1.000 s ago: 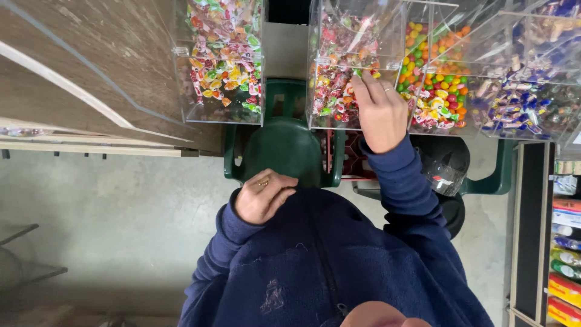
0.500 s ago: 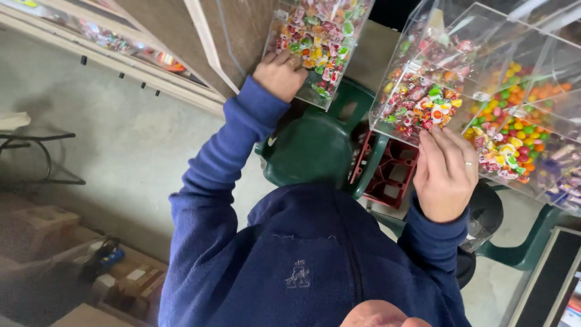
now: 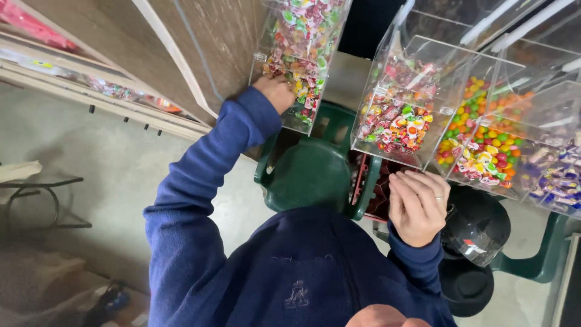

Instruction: Inspecting and selecting individual candies from several clear acrylic dispensers.

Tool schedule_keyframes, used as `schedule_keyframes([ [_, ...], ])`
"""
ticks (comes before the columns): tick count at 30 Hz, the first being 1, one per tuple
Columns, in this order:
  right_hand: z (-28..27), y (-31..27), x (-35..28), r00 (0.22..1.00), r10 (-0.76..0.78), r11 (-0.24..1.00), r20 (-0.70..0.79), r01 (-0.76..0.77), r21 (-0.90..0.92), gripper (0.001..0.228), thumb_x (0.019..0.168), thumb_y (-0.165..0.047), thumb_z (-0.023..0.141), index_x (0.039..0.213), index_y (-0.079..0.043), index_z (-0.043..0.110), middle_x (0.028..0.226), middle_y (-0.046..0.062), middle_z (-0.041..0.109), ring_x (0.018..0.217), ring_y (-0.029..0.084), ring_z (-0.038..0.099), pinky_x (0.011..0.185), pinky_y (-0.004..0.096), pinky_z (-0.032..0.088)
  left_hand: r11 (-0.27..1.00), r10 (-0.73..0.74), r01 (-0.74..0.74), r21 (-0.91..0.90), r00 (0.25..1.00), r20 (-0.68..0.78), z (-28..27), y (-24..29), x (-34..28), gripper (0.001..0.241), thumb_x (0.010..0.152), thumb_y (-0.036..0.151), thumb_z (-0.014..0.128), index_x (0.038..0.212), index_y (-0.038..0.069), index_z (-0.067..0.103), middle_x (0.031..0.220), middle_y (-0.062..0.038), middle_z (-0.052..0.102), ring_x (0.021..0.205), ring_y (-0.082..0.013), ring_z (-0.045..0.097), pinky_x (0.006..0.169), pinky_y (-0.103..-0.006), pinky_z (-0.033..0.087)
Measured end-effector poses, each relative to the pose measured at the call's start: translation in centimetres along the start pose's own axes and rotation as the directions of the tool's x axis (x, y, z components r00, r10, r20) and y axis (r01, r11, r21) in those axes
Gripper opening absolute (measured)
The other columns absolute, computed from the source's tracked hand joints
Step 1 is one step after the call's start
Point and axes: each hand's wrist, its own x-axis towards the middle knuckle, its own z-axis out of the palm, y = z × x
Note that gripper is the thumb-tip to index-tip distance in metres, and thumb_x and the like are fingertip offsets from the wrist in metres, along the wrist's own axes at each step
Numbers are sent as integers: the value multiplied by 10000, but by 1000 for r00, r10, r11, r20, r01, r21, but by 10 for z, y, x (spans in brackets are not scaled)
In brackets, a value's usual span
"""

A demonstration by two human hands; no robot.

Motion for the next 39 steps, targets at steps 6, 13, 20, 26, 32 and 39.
schedule_keyframes([
  [6, 24, -5, -11, 996, 89, 921, -22, -74, 383, 127, 913, 29, 786, 1018, -10, 725, 1008, 103, 721, 1022, 260, 720, 991, 407, 570, 987, -96, 59, -151, 963, -252, -92, 26, -14, 70, 803, 138, 667, 854, 111, 706, 898, -95, 711, 918, -276, 683, 758, -434, 568],
  [13, 48, -32, 2, 983, 32, 814, 183, -132, 566, 633, 725, -171, 830, 1220, 104, 547, 1175, 262, 657, 1030, 386, 679, 896, 409, 543, 481, -44, -456, -749, 841, -540, -161, 104, -37, 177, 865, -8, 763, 1019, 65, 715, 964, -56, 697, 872, -249, 700, 772, -360, 588],
  [20, 61, -14, -42, 991, 13, 702, 135, -105, 705, 238, 902, -60, 838, 1110, -55, 724, 1107, 91, 729, 958, 205, 759, 824, 288, 628, 291, -201, -421, -859, 851, -485, -139, 142, -53, 199, 873, -25, 777, 1046, 58, 727, 975, -60, 715, 872, -224, 724, 766, -338, 592],
  [26, 31, 19, 21, 967, 250, 960, -49, -241, 144, 184, 927, 22, 866, 996, -6, 698, 925, 120, 707, 818, 223, 691, 723, 341, 550, 423, -372, -193, -886, 854, -363, -147, 137, -69, 224, 850, -41, 767, 1055, 9, 690, 994, -104, 719, 865, -265, 713, 763, -347, 581],
  [32, 53, 61, 46, 999, -19, 969, 39, 28, -247, 151, 952, -14, 843, 999, -70, 710, 1021, 66, 718, 930, 270, 654, 796, 389, 522, 693, -433, 41, -720, 821, -371, -131, 97, -76, 207, 842, -54, 750, 1020, 34, 691, 936, -95, 702, 854, -285, 694, 767, -382, 571],
  [39, 54, 58, 51, 964, -140, 949, 227, 195, -246, 173, 950, -160, 879, 1018, -99, 732, 980, 30, 677, 1106, 258, 599, 985, 426, 470, 922, -356, 225, -314, 811, -464, -71, 40, -37, 114, 879, 49, 654, 987, 62, 690, 995, -90, 683, 965, -281, 681, 915, -413, 592],
])
